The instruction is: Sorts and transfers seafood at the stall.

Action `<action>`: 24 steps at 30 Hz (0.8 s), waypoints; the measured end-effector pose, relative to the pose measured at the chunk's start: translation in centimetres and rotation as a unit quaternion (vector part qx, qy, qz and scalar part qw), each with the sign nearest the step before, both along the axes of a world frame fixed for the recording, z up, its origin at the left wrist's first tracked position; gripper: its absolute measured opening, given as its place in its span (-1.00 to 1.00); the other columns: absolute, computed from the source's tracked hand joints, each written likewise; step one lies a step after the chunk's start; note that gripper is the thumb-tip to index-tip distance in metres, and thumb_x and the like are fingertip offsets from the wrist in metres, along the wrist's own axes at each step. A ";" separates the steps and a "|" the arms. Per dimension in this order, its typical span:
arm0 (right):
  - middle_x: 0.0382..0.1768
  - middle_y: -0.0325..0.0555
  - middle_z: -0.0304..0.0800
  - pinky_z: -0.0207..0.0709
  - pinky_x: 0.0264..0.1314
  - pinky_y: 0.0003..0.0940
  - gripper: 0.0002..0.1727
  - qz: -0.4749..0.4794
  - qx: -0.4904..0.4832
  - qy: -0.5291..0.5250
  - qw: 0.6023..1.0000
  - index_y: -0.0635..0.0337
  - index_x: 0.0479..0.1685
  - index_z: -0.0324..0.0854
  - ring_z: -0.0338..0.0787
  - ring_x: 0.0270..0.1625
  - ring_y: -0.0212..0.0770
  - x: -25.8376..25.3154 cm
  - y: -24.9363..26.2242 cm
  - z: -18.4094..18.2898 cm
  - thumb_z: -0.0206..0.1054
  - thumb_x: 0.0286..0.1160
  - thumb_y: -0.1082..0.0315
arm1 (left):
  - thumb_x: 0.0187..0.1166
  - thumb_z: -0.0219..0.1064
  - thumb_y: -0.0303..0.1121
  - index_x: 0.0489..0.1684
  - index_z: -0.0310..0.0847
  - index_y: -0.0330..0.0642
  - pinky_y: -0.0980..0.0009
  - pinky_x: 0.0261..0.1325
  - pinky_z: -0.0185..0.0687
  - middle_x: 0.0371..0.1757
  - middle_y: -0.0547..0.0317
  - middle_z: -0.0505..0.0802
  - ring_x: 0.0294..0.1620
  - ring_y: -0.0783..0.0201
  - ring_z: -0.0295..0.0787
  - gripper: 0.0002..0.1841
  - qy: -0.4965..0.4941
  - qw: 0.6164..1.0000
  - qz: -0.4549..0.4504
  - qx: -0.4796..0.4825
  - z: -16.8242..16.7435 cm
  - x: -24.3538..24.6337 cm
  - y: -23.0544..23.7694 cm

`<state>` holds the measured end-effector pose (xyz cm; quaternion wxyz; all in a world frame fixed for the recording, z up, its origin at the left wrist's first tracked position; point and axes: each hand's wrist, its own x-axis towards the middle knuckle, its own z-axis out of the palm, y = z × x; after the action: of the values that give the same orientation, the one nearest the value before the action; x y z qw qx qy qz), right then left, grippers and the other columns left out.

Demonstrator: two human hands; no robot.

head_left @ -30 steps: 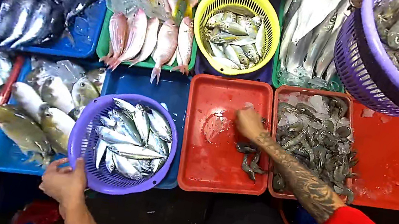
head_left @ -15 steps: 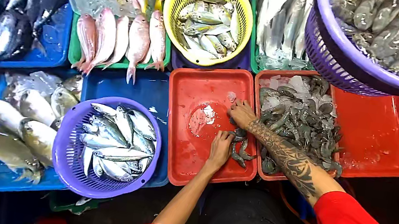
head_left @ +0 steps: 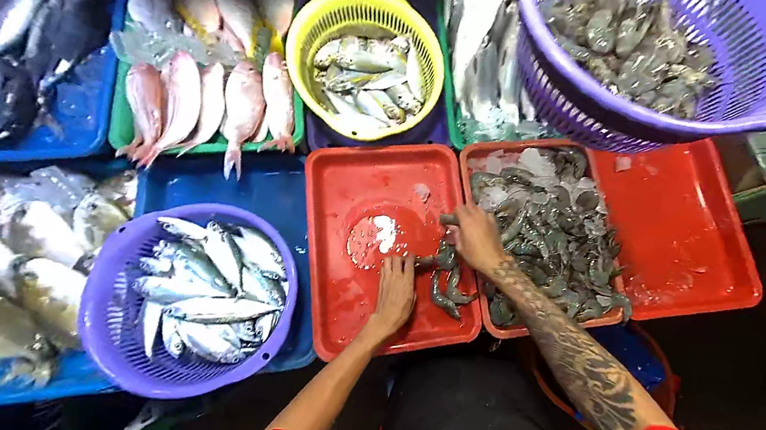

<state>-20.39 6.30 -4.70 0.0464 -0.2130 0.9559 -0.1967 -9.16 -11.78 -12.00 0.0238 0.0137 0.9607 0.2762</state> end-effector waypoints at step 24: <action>0.40 0.26 0.63 0.32 0.55 0.24 -0.49 -0.008 0.101 -0.160 0.982 0.32 0.28 0.64 0.53 0.56 0.23 4.8 1.7 5.2 0.07 0.71 0.07 | 0.53 0.36 0.12 0.04 0.77 -0.26 -0.24 0.16 0.65 0.03 -0.20 0.89 0.17 -0.17 0.84 -0.46 -0.301 0.949 0.090 -0.038 4.3 -0.9 6.2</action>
<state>-15.59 7.95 0.52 0.2182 -0.1654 0.9529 -0.1305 -10.03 -5.60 -7.74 0.2877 -0.1575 0.9157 0.2320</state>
